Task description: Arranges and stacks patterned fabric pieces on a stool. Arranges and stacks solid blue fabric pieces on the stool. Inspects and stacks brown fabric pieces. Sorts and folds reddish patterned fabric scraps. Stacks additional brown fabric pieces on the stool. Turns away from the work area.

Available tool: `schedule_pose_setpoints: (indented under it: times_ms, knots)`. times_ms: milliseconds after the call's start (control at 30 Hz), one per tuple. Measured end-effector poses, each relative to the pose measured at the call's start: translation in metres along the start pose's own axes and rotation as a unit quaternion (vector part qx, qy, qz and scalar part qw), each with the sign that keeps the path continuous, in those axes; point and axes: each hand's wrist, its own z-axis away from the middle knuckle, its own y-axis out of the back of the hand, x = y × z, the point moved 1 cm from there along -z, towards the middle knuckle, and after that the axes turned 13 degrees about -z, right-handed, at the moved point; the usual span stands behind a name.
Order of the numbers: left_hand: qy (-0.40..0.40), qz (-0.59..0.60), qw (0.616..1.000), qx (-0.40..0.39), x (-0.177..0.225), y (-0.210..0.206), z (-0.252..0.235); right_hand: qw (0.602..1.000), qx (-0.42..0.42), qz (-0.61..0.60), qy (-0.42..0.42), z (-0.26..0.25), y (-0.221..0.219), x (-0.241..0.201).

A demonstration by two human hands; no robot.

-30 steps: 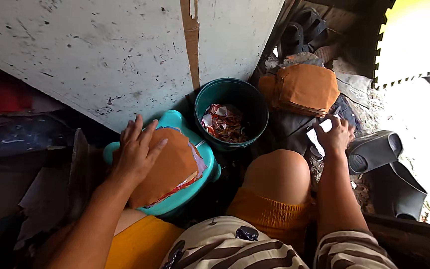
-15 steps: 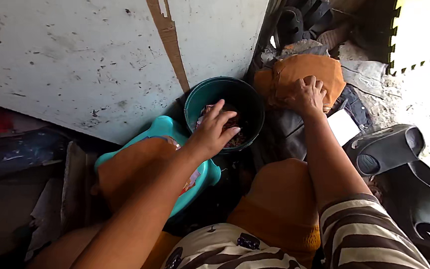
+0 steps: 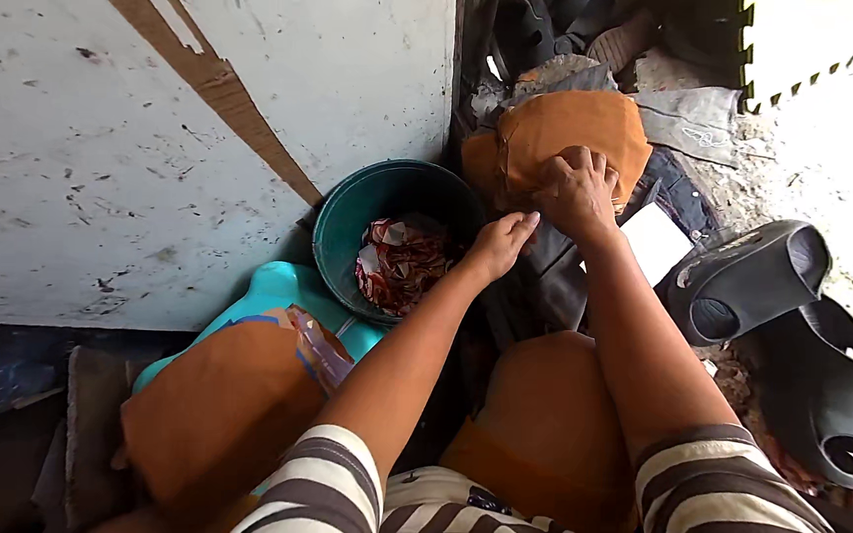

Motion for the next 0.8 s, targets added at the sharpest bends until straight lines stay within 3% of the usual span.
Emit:
schedule_pose_setpoints:
  times_ms: [167,800]
  knots:
    - [0.049,0.089,0.994,0.044,0.003,0.003,-0.012,0.999,-0.003,-0.036,0.000,-0.001,0.003,0.004]
    - [0.055,0.104,0.991,0.060,0.009,0.002,-0.008,0.999,0.008,-0.032,-0.011,-0.005,-0.002,0.006]
